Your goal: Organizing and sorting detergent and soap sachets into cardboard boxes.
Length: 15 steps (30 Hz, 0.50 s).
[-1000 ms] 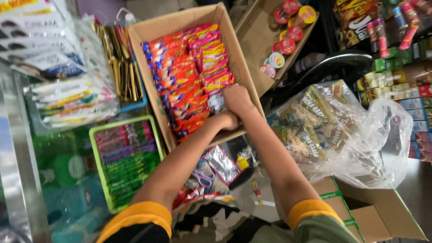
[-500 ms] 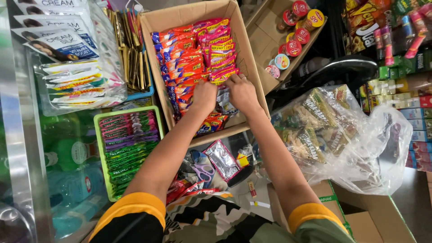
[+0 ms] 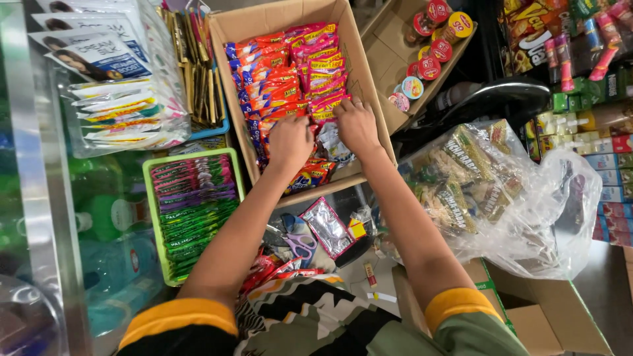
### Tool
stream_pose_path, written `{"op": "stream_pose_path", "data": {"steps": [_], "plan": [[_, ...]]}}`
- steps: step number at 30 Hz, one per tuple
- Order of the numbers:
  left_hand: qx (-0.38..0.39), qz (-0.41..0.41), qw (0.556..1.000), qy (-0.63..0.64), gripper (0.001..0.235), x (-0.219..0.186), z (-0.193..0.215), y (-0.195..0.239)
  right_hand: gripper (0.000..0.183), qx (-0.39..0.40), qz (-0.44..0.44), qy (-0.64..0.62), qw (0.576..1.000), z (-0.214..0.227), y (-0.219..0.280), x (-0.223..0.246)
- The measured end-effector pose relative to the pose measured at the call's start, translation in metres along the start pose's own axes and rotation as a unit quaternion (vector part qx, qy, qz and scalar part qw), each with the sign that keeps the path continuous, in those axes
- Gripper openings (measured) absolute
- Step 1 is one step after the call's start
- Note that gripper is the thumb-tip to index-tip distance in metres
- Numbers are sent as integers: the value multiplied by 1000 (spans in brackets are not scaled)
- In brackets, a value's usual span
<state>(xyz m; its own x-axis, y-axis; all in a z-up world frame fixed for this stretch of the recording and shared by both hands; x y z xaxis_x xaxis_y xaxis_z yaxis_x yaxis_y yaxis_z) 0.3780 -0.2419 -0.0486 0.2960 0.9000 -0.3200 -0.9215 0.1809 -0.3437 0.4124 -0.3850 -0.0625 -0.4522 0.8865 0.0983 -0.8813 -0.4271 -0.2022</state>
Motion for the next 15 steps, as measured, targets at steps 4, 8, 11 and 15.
{"op": "stream_pose_path", "data": {"steps": [4, 8, 11, 15], "plan": [[-53, 33, 995, 78, 14, 6, 72, 48, 45, -27, 50, -22, 998, 12, -16, 22], [-47, 25, 992, 115, 13, -7, 122, 97, 77, 0, 36, -43, 998, -3, -44, 32], [-42, 8, 993, 108, 14, -9, 151, 123, 105, 101, -55, -77, 990, -67, -57, 2], [-36, 9, 997, 74, 16, 2, 185, 150, 122, 201, -106, -37, 973, -94, -67, -3]]}}
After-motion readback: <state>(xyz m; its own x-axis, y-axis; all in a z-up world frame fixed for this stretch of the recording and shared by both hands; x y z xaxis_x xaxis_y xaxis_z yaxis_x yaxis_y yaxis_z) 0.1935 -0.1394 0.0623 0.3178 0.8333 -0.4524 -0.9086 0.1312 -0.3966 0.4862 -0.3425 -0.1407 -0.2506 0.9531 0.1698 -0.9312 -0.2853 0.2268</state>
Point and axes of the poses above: each hand's wrist, its own y-axis away from the middle knuckle, its own z-axis out of the back of the hand, x = y × z, the point moved 9 cm from there along -y, towards the middle knuckle, and after that the axes turned 5 degrees about -y, right-handed, at the moved point
